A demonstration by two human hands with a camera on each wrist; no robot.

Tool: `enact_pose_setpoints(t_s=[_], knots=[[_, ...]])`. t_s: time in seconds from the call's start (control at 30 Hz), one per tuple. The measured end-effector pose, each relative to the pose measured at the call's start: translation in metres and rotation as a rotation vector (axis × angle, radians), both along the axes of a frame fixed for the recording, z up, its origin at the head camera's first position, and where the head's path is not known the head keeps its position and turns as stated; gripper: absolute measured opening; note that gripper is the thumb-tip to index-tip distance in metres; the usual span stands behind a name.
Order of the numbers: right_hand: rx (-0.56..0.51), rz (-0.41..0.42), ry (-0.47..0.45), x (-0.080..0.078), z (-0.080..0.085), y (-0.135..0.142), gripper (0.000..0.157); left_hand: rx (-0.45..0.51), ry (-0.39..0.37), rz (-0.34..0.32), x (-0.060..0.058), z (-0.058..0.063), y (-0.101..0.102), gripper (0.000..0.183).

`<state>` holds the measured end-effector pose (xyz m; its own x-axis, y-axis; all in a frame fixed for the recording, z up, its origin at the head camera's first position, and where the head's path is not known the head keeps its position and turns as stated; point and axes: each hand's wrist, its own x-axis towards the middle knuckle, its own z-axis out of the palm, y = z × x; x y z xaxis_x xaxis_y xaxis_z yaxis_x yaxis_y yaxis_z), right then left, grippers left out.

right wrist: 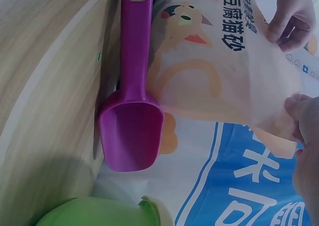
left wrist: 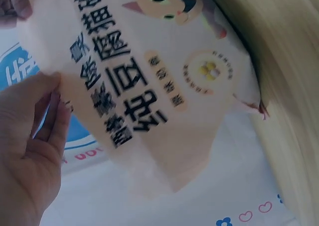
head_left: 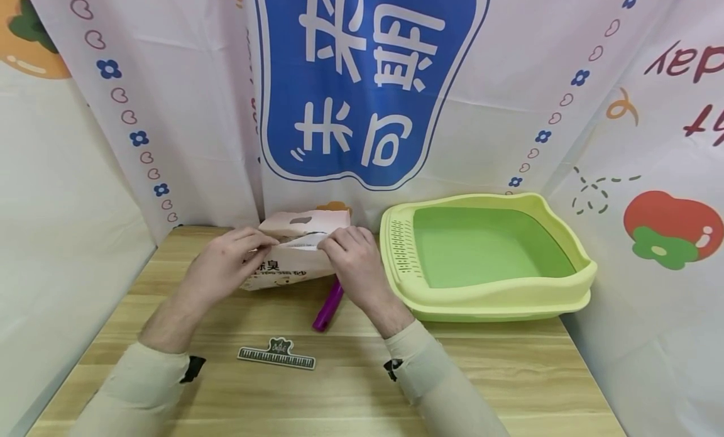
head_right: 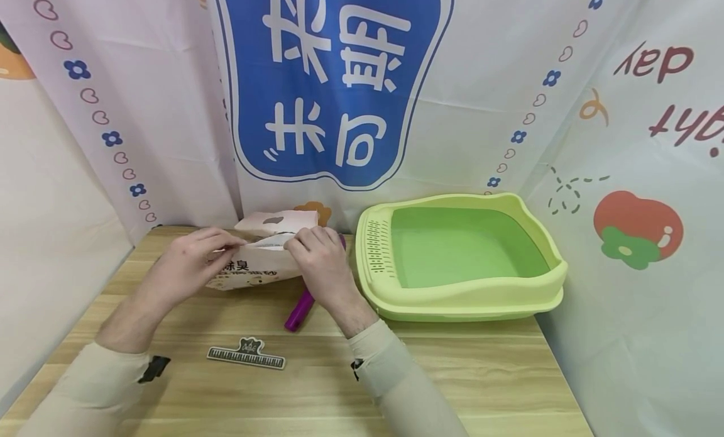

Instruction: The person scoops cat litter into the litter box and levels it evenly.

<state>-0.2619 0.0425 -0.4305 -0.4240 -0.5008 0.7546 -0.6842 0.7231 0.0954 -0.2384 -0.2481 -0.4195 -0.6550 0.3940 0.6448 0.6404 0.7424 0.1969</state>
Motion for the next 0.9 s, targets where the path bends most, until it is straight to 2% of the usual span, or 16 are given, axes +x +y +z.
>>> enact_pose_setpoints(t_s=[0.13, 0.33, 0.5, 0.73, 0.9], knots=[[0.004, -0.005, 0.015, 0.0, -0.002, 0.001, 0.012, 0.0, -0.103, -0.005, 0.001, 0.005, -0.002, 0.025], [0.011, -0.002, 0.019, 0.0, -0.004, 0.002, 0.009, 0.027, -0.216, 0.005, -0.004, 0.014, -0.004, 0.022], [0.012, 0.008, 0.024, 0.0, -0.005, 0.003, 0.008, -0.026, -0.416, 0.034, -0.012, 0.023, -0.007, 0.037], [0.022, 0.011, 0.031, 0.0, -0.006, 0.004, 0.014, -0.055, -0.596, -0.07, -0.032, 0.028, -0.007, 0.063], [0.027, 0.01, 0.051, 0.0, -0.006, 0.004, 0.012, -0.055, -0.678, -0.13, -0.045, 0.028, -0.003, 0.066]])
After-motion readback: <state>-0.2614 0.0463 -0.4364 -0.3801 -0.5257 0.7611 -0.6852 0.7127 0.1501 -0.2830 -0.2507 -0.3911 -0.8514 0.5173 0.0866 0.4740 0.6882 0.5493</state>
